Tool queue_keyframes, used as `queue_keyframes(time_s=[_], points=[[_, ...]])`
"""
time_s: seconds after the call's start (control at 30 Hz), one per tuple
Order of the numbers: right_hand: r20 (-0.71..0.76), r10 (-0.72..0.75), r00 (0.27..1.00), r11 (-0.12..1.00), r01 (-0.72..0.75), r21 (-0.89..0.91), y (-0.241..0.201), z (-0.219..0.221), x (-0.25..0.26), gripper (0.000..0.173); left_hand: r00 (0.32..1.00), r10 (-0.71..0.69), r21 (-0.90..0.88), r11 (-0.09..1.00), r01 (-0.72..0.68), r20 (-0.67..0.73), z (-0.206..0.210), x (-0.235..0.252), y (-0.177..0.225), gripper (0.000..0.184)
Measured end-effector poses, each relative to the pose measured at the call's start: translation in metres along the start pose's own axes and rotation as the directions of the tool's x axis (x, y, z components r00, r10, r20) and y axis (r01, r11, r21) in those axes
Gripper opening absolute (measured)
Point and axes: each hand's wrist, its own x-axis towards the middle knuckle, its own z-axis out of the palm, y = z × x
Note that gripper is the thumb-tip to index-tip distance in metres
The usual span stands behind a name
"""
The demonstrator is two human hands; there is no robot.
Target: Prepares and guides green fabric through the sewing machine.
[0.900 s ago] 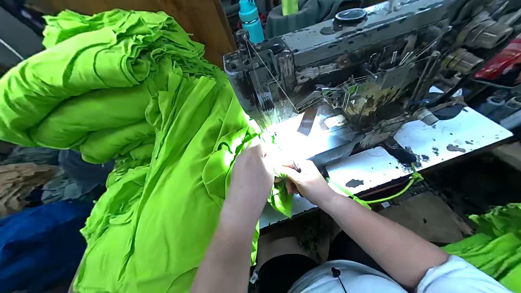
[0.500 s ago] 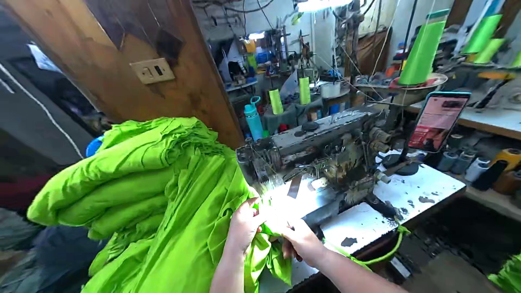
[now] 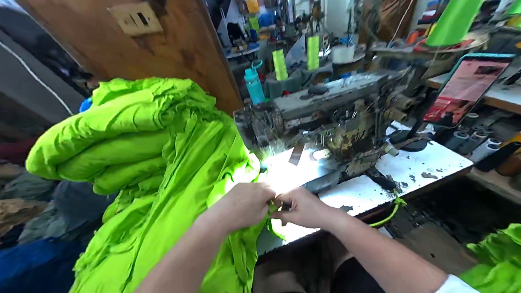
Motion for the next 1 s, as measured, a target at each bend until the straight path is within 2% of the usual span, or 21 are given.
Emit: queue_keyframes(time_s=[0.07,0.13,0.2,0.27,0.37,0.47,0.57,0.63,0.7,0.77,0.87,1.0], points=[[0.011,0.153,0.988,0.988,-0.154,0.017,0.02,-0.003,0.008,0.024,0.995,0.021,0.101,0.994,-0.031,0.096,-0.011,0.002,0.002,0.013],[-0.05,0.134,0.99,0.981,-0.125,0.146,0.045,0.005,0.01,0.018,0.997,0.012,0.192,0.981,-0.028,0.082,-0.014,0.005,-0.005,0.015],[-0.104,0.083,0.991,0.972,-0.057,0.229,0.05,0.01,0.009,0.018,0.999,-0.044,0.237,0.971,0.035,0.032,-0.014,0.011,-0.016,0.02],[-0.143,0.07,0.987,0.975,-0.037,0.22,0.049,0.013,0.009,0.019,0.996,-0.089,0.275,0.957,0.09,-0.017,-0.012,0.015,-0.024,0.025],[-0.169,0.06,0.984,0.979,-0.026,0.201,0.049,0.011,0.01,0.019,0.997,0.022,0.254,0.967,-0.002,-0.076,-0.011,0.014,-0.027,0.027],[-0.191,-0.027,0.981,0.986,0.057,0.155,0.056,0.013,0.008,0.02,0.997,0.058,0.258,0.965,-0.044,-0.048,-0.008,0.011,-0.022,0.025],[-0.216,-0.09,0.972,0.987,0.116,0.113,0.064,0.016,0.009,0.02,1.0,-0.022,0.33,0.944,0.025,-0.012,-0.004,0.012,-0.021,0.026],[-0.233,-0.107,0.967,0.987,0.132,0.093,0.065,0.017,0.009,0.02,1.0,0.02,0.294,0.956,-0.012,-0.023,-0.001,0.011,-0.019,0.026],[-0.238,-0.119,0.964,0.986,0.143,0.085,0.067,0.017,0.009,0.018,0.998,0.05,0.239,0.969,-0.055,0.027,-0.002,0.011,-0.011,0.026],[-0.244,-0.125,0.962,0.984,0.152,0.096,0.068,0.017,0.009,0.017,0.998,0.006,0.26,0.965,-0.023,0.066,-0.005,0.012,-0.007,0.024],[-0.261,-0.107,0.959,0.985,0.137,0.103,0.064,0.018,0.011,0.017,1.0,-0.021,0.318,0.948,0.018,0.007,-0.001,0.015,-0.015,0.024],[-0.258,-0.091,0.962,0.99,0.115,0.08,0.06,0.016,0.012,0.018,0.999,-0.038,0.321,0.947,0.023,0.039,-0.005,0.016,-0.008,0.027]])
